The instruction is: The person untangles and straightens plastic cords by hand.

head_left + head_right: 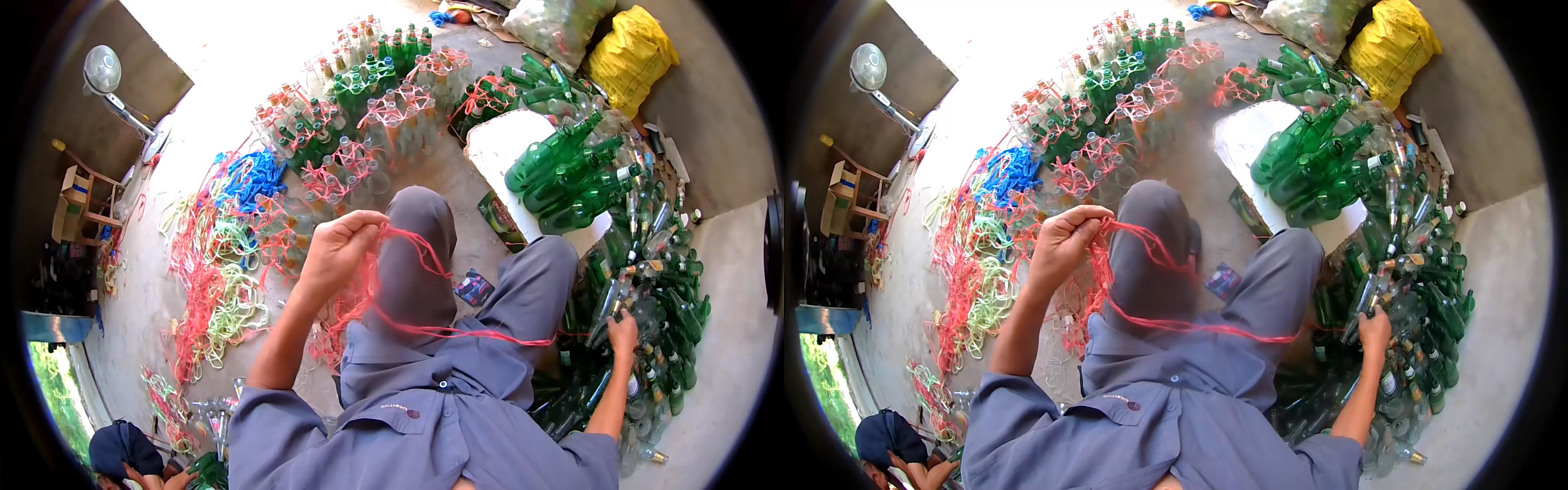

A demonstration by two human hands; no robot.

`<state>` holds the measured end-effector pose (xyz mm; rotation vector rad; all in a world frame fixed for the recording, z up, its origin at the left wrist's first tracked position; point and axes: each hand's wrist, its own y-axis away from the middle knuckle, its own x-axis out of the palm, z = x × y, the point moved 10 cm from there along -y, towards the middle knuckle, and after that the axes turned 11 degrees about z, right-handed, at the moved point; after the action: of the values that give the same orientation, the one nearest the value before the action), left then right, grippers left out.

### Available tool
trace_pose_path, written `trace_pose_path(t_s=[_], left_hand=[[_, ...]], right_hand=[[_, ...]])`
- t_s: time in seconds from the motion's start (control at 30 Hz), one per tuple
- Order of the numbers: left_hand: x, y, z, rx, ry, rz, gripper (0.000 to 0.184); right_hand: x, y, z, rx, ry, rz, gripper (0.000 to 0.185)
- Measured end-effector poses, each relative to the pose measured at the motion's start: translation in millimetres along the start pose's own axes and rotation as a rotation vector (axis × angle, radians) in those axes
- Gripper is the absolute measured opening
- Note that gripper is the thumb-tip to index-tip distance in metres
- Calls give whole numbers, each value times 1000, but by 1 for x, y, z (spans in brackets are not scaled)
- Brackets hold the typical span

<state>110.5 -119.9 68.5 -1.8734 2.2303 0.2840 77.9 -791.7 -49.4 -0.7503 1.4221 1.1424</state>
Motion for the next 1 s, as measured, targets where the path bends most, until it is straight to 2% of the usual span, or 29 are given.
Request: trace_pose_path(t_s=[0.03,0.13,0.17,0.2,0.3,0.4,0.43,0.5,0.53,0.63,0.7,0.8,1.0], left_hand=[[0,-3,-9,25,-217,7,20],[1,-11,-34,141,-537,38,19],[-1,-15,-42,167,-558,26,19],[-4,-19,-50,193,-578,12,19],[-12,-28,-61,250,-589,-40,22],[-17,-35,-66,198,-592,-12,24],[-21,-38,-61,167,-517,-10,23],[-28,-49,-50,111,-372,-8,22],[-32,-53,-54,175,-365,-35,21],[-39,-65,-60,116,-29,-39,19],[-45,-71,-69,97,66,-72,19],[-56,-79,-66,27,183,-74,20],[-34,-93,-66,51,294,32,19]], right_hand=[[2,11,21,23,-40,123,52],[-18,27,77,13,8,55,51],[-25,29,88,-10,-3,14,50],[-35,31,104,-146,30,-125,45],[-77,48,153,-285,116,-423,42],[-111,66,204,-341,-308,-333,40],[-128,85,234,-503,-203,-507,40],[-125,93,266,-537,-511,-340,40],[-117,99,286,-587,-520,-256,41],[-73,113,347,-834,-598,-45,45],[-37,121,384,-910,-749,160,51],[6,127,414,-974,-637,143,56],[-63,141,467,-1028,-800,84,59]])
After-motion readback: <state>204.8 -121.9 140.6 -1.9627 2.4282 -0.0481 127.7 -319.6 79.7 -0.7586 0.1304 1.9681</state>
